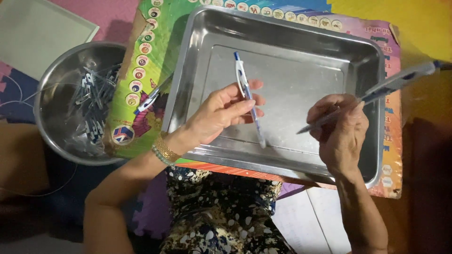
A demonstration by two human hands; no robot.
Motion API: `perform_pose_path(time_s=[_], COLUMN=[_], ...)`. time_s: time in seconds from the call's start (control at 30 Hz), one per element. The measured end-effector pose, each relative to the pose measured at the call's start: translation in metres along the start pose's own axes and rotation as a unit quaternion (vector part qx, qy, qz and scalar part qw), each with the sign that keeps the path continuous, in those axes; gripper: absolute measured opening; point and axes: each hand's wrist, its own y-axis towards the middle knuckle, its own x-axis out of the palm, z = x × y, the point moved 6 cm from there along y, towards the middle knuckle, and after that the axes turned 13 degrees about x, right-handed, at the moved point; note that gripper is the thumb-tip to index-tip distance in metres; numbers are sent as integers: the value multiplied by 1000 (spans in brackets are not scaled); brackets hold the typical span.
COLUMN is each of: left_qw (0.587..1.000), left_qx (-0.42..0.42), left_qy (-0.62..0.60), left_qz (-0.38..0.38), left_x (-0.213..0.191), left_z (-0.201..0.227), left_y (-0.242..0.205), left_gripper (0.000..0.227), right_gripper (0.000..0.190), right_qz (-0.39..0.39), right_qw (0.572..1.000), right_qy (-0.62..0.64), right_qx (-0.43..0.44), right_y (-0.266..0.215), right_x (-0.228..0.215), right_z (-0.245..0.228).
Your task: Assembling ballpoint pens by inserting ink refills into pen bodies and attaching caps on a tray.
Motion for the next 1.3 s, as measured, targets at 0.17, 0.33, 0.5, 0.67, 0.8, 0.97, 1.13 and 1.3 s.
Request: perform_pose_path(time_s=[0.17,0.33,0.5,0.67,0.8,0.97,1.13,1.3], left_qw=[999,996,996,996,994,990,983,984], left_qx=[-17,-7,-8,4,24,38,20,16], left_qy=[18,33,36,42,75,115,172,164], left_qz=[-36,-78,-80,-73,-73,-71,-58,-73], left_x=[-2,2,8,6,7,8,7,14], left_z=[-11,-10,-12,-18,-17,-12,-20,-20], left_y=[-1,-3,-4,-2,-1,0,4,7], left_gripper=[50,53,51,52,51,48,46,44], right_gripper=[19,23,19,21,22,20,8,11], right_qz=[-73,-72,-65,-64,-59,-50,76,-9], right_qw=[977,991,990,989,989,984,822,902], right_qy=[200,91,70,81,58,41,-303,-128], right_qx=[-3,-70,-102,-107,-118,-165,-476,-412], right_y=[-1,-9,-10,-11,-12,-7,-28,-14], right_x=[30,51,54,54,57,59,75,51], right_z=[-12,-34,-32,-30,-30,-26,-24,-17])
